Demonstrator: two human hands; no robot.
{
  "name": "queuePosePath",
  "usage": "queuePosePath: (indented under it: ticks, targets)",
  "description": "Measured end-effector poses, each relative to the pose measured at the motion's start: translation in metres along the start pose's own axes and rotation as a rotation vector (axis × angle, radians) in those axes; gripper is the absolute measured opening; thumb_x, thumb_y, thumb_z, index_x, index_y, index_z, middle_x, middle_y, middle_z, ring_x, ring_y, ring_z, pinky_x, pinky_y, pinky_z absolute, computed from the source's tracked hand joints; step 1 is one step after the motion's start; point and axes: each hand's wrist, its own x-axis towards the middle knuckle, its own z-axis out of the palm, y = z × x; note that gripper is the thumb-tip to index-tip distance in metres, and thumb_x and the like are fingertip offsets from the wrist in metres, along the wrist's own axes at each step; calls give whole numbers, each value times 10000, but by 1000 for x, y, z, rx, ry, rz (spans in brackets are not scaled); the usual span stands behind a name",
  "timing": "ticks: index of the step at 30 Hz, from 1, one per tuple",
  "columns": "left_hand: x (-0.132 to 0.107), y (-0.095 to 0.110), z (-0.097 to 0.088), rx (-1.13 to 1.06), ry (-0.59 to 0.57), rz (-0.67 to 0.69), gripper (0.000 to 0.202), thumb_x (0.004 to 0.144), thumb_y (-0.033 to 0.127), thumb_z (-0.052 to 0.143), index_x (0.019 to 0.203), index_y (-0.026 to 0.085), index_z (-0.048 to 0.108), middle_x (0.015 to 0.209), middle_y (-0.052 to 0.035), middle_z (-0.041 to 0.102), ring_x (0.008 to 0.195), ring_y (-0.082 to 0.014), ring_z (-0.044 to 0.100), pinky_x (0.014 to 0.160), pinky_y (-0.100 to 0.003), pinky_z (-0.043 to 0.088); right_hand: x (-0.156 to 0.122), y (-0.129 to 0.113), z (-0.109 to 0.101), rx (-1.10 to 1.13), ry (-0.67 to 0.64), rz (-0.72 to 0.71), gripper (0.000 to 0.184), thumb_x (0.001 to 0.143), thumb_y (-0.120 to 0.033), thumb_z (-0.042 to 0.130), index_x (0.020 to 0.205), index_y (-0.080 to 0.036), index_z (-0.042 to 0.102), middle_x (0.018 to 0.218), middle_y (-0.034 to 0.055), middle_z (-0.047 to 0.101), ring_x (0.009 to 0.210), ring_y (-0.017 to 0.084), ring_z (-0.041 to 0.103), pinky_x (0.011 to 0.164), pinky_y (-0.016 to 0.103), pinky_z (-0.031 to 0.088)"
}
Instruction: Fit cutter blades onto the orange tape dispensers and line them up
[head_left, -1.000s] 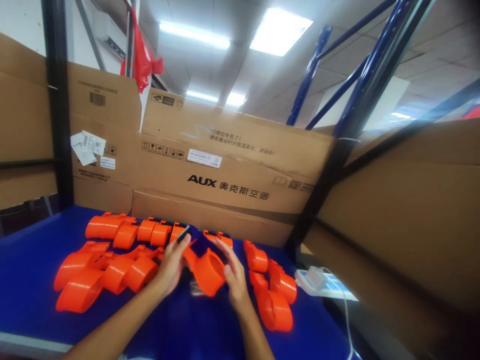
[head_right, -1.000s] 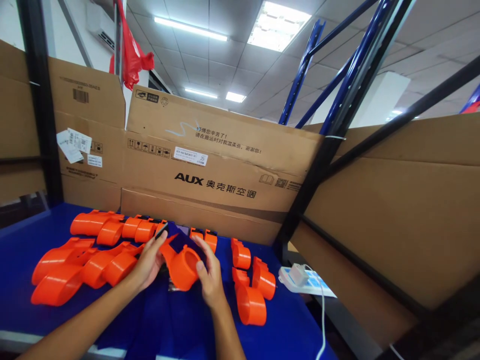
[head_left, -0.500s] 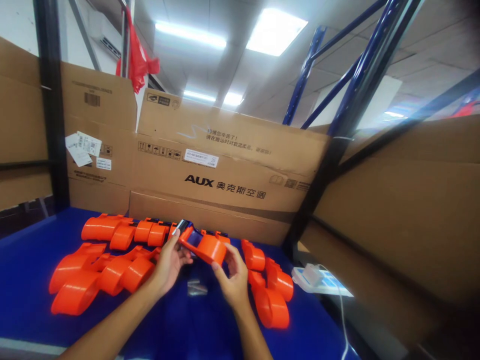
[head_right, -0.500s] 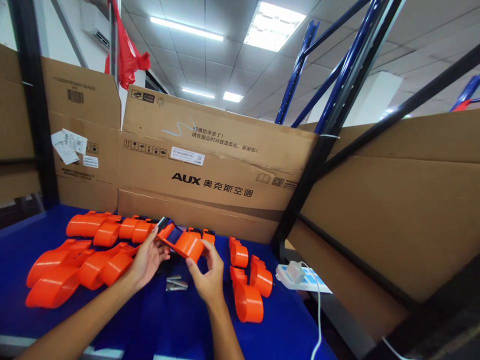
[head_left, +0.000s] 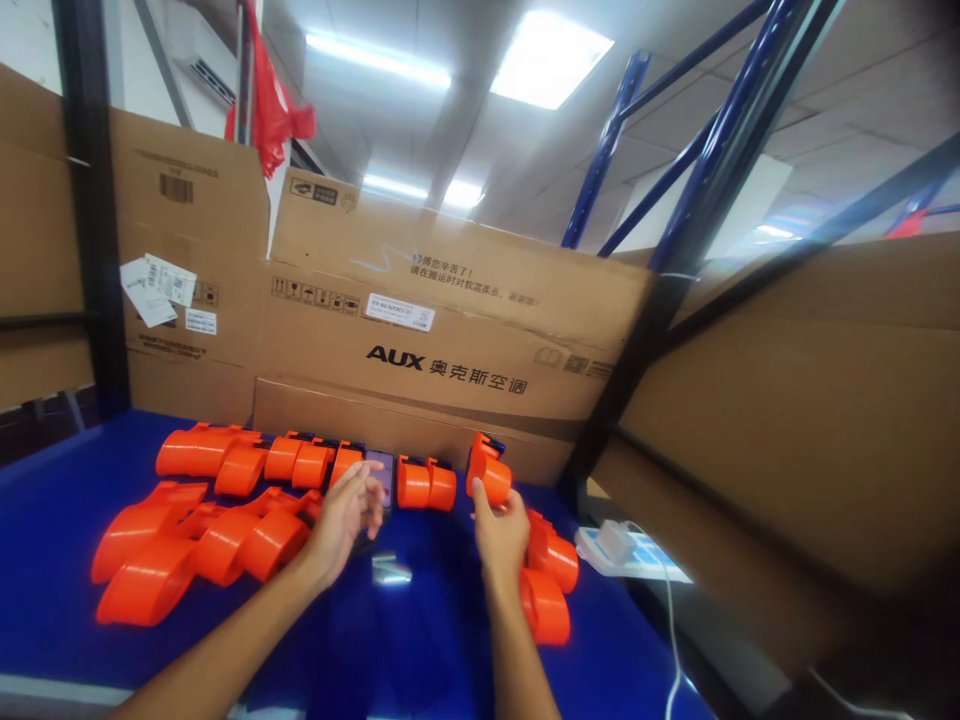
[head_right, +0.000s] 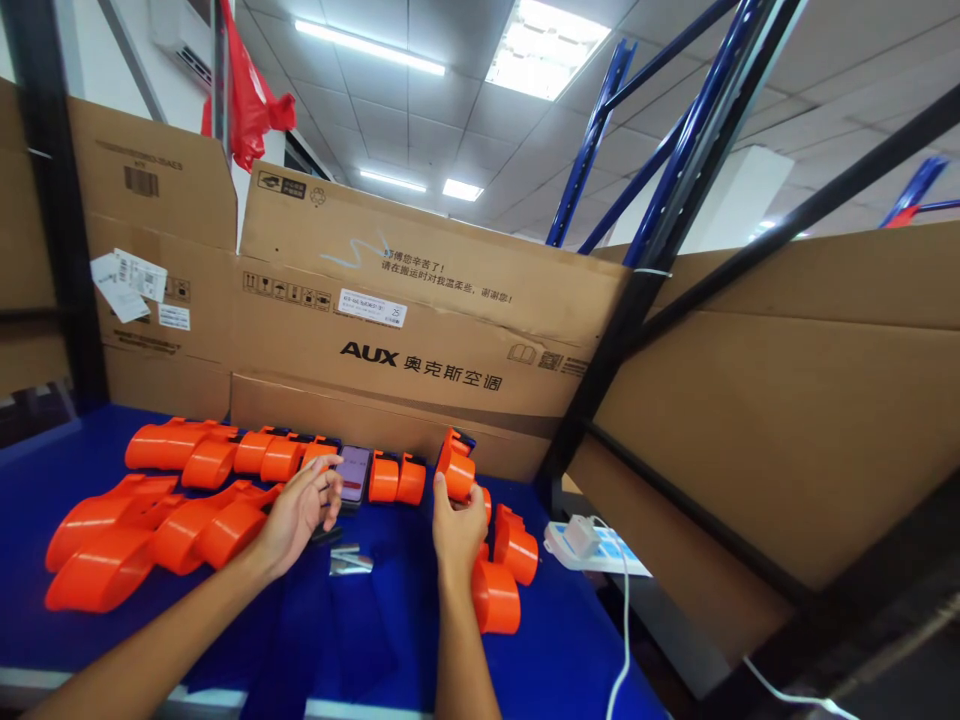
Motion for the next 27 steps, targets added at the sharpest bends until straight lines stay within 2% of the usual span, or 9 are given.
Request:
queuePosePath:
  ticks: [4, 10, 15, 18, 21, 23, 25, 27]
  targets:
    - [-1, 1, 1, 12, 2, 3, 437, 853, 511, 611, 1143, 189, 556, 749, 3, 597, 519, -116, 544, 430, -208, 419, 5, 8, -3, -289, -16, -36, 483, 766, -608, 634, 963, -171, 690, 805, 82, 745, 733, 266, 692, 649, 317, 489]
    - [-3, 0, 1, 40, -27, 22, 417, 855, 499, 607, 1137, 197, 555, 740, 6, 595, 517, -119, 539, 430, -210, 414, 8, 16, -3, -552, -51, -81, 541, 818, -632, 552, 1042, -161, 697, 911, 143, 748, 878, 326, 691, 725, 350, 473]
    - [-5, 0, 1, 52, -32, 23, 406, 867, 500, 593, 1141, 204, 550, 743, 7, 592, 520, -116, 537, 436, -208, 408, 10, 24, -1, -603, -87, -181, 602, 858, -530, 507, 1217, -61, 626, 1101, 219, 697, 1067, 353, 632, 858, 385, 468]
    - [-5, 0, 0, 56, -26, 20, 404, 864, 497, 598, 1140, 205, 551, 740, 10, 591, 517, -113, 536, 436, -205, 403, 10, 24, -1, -561, -32, -259, 568, 880, -438, 460, 1281, -53, 575, 1186, 223, 647, 1122, 339, 590, 924, 399, 449]
    - [-4, -1, 0, 52, -17, 10, 399, 854, 487, 610, 1132, 206, 553, 733, 13, 593, 510, -111, 535, 434, -204, 402, 12, 17, -7, -522, 74, -349, 506, 886, -342, 415, 1298, -86, 558, 1243, 204, 591, 1125, 310, 569, 945, 397, 436]
    - [-4, 0, 0, 49, -10, 2, 395, 853, 484, 610, 1129, 207, 553, 730, 14, 597, 506, -110, 536, 432, -203, 400, 16, 7, -14, -590, 90, -386, 490, 882, -306, 411, 1302, -99, 558, 1248, 197, 580, 1133, 315, 547, 957, 410, 421]
    - [-5, 1, 1, 45, -6, -5, 387, 848, 473, 618, 1121, 206, 556, 728, 15, 601, 501, -108, 536, 430, -201, 395, 25, -6, -23, -753, 27, -363, 497, 882, -318, 444, 1331, -129, 547, 1261, 190, 590, 1145, 339, 526, 951, 435, 415]
    - [-6, 2, 3, 39, -8, -11, 375, 840, 456, 630, 1109, 204, 561, 726, 15, 605, 499, -106, 538, 430, -200, 392, 37, -18, -31, -970, -107, -265, 508, 878, -373, 499, 1346, -180, 546, 1264, 187, 610, 1161, 374, 519, 917, 471, 417]
